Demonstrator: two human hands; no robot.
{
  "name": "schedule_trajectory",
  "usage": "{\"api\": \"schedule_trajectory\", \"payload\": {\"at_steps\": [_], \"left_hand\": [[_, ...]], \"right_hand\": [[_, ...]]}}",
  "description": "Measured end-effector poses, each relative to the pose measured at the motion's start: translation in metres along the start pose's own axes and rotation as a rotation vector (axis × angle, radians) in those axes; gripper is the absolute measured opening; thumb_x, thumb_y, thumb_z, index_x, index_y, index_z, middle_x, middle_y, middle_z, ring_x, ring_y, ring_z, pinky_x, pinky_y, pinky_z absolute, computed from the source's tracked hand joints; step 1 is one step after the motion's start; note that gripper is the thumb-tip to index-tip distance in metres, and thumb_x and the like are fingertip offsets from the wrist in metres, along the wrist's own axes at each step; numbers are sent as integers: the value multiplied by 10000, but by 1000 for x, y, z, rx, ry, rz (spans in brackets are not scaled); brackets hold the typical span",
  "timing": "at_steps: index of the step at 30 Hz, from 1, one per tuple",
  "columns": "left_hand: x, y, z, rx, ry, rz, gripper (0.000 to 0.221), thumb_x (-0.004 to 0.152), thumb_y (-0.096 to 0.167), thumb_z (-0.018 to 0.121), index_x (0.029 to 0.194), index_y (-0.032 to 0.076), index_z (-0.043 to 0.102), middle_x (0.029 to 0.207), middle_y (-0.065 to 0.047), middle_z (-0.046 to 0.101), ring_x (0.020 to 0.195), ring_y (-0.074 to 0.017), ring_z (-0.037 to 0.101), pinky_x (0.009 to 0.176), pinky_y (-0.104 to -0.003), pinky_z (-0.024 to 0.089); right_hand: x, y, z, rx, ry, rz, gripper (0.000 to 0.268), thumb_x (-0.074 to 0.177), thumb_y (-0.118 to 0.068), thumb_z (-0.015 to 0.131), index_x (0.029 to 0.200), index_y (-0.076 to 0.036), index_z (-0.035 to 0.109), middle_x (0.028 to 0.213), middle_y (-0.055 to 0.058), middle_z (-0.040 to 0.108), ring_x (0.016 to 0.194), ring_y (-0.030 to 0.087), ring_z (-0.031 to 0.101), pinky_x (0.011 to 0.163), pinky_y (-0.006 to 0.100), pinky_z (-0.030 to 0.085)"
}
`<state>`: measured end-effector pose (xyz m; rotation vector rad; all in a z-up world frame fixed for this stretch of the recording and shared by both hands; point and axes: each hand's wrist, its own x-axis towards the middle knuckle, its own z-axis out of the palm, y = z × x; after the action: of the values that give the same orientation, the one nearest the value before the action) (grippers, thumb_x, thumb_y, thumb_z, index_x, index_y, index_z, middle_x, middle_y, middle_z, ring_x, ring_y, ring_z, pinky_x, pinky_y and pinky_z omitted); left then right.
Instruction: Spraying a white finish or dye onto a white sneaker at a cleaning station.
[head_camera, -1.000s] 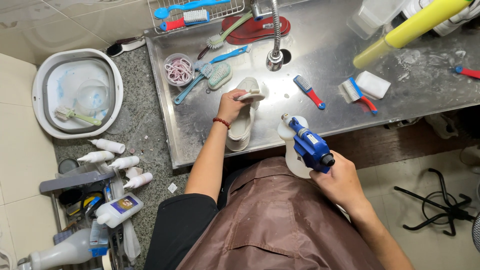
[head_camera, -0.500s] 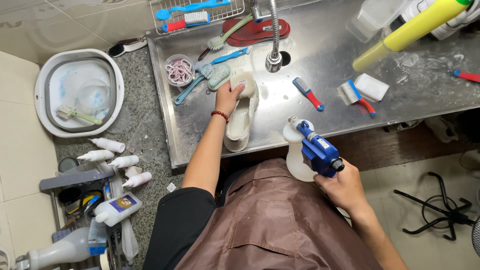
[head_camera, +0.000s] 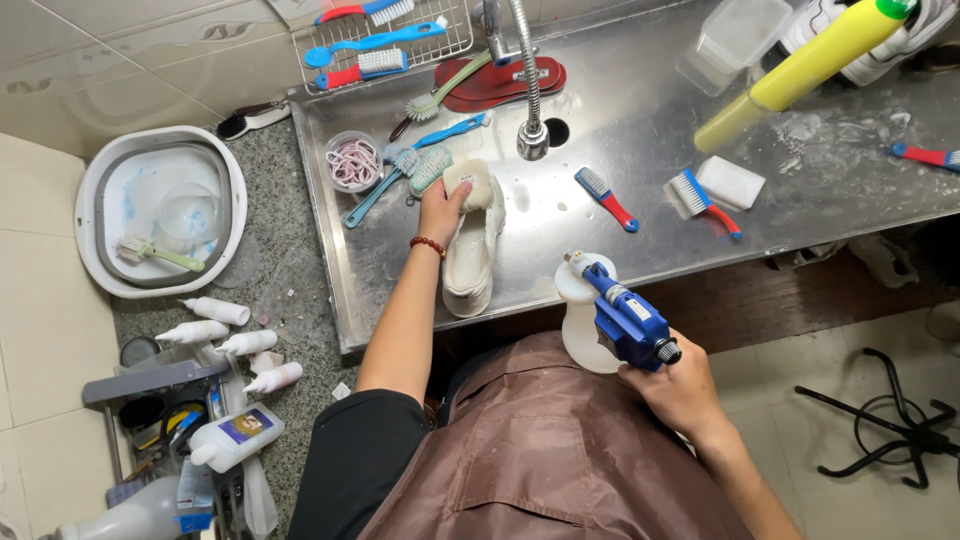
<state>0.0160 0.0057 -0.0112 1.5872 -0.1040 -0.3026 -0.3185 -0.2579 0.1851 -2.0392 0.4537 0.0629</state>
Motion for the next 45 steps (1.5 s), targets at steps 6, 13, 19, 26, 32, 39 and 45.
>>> {"api": "schedule_trajectory", "payload": {"at_steps": [6, 13, 19, 26, 32, 39, 45], "left_hand": [[-6, -1, -5, -99, 14, 65, 306, 997, 176, 682, 1238, -12, 654, 1111, -53, 734, 959, -118, 674, 855, -285, 560], [-10, 14, -5, -135, 19, 65, 281, 997, 171, 681, 1207, -14, 666, 1079, -54, 743, 923, -115, 686, 832, -281, 570], [-18, 30, -1, -85, 60, 54, 253, 993, 171, 680, 1161, -17, 689, 1042, -58, 752, 890, -118, 690, 805, -281, 571], [-21, 27, 2, -112, 71, 36, 264, 993, 193, 678, 1151, -17, 695, 1034, -57, 751, 881, -117, 688, 797, -282, 570], [-20, 27, 4, -120, 69, 26, 267, 990, 205, 680, 1134, -17, 708, 1019, -56, 754, 865, -118, 690, 780, -284, 572], [-27, 35, 7, -131, 48, 45, 272, 991, 200, 680, 1145, -21, 710, 1018, -54, 750, 866, -114, 685, 778, -284, 569], [-26, 29, 6, -150, 47, 60, 278, 986, 199, 693, 1145, -28, 709, 1024, -57, 752, 876, -114, 688, 790, -282, 570]], "right_hand": [[1, -27, -3, -73, -1, -158, 417, 666, -71, 820, 1054, -29, 671, 977, 124, 729, 865, 276, 710, 803, 358, 552], [0, -41, -1, -49, -35, -174, 393, 676, -83, 814, 1040, -41, 672, 971, 116, 740, 870, 278, 721, 806, 355, 557], [3, -46, -1, -40, -20, -140, 402, 672, -78, 806, 1049, -38, 672, 951, 116, 738, 847, 256, 724, 803, 351, 555], [6, -51, 3, -49, -45, -179, 372, 691, -67, 793, 1045, -47, 680, 956, 120, 731, 853, 270, 714, 802, 359, 551], [6, -58, 4, -49, -33, -188, 344, 700, -51, 777, 1031, -45, 685, 957, 117, 730, 857, 268, 714, 804, 355, 552], [4, -68, 2, 2, -36, -140, 323, 711, -42, 769, 1024, -44, 688, 934, 113, 740, 840, 268, 728, 800, 352, 555], [3, -63, 3, -62, -8, -228, 356, 690, -36, 780, 1031, -30, 680, 956, 128, 722, 857, 277, 707, 800, 353, 546]]}}
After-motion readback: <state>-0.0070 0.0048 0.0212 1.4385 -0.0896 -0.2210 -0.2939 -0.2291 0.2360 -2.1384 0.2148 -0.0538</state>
